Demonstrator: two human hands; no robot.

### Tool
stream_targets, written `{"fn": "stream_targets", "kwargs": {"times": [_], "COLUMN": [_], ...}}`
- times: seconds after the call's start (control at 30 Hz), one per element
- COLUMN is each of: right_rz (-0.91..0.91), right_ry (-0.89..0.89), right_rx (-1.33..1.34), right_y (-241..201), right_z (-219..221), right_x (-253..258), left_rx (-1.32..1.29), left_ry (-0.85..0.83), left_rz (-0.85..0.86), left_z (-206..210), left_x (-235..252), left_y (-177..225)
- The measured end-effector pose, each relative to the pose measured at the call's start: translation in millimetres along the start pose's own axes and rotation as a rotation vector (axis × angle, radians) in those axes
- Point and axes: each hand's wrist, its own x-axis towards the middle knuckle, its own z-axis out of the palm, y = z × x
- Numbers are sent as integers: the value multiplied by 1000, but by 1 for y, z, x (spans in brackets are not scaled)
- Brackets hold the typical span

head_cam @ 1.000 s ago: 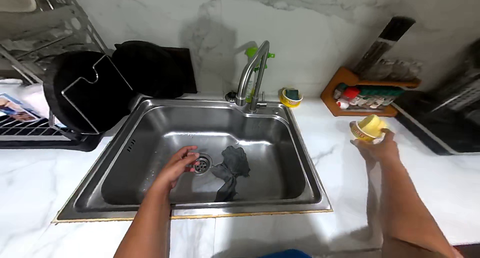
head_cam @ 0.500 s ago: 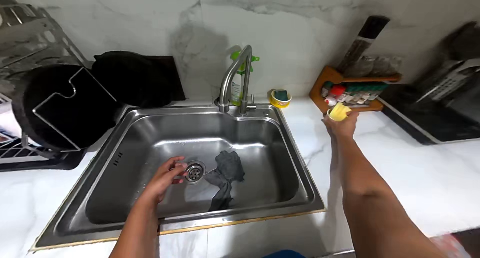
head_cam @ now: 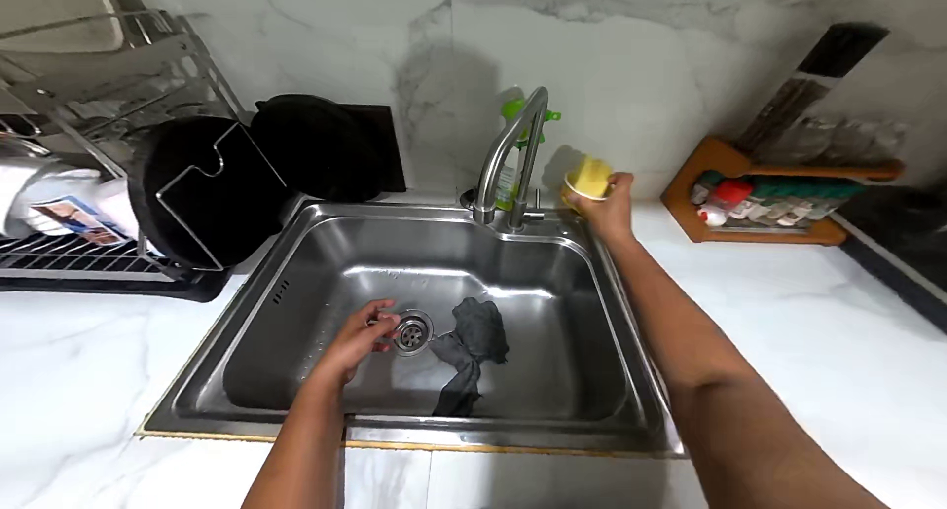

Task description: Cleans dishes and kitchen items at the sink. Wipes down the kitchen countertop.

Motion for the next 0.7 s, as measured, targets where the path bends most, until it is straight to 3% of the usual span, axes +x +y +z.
{"fn": "stream_targets", "kwargs": {"times": [0.13,0.23,0.37,0.43,0.5,0.7], "right_rz": [70,-13,-114,-178,-82,-53], "right_ry": [-199,-162,-91,-188,-330,-253], "right_rx": [-529,-705,-579,-468,-354,-159], "right_y": [12,11,-31,-40,-45,-1], "right_z": [49,52,34,44,64,98], "right_x": [34,29,-6,-21,-30,-20], "left_rx": [-1,18,55,57,73,155], "left_ry": [52,59,42,41,29,27], "left_rz": [-20,-28,-8,16,27,56], "left_z": [-4,-5,-3,-2,-1,5], "left_x": [-4,-5,-3,-3,-2,10], "left_y": [-2,-2,3,0,1,-9]}}
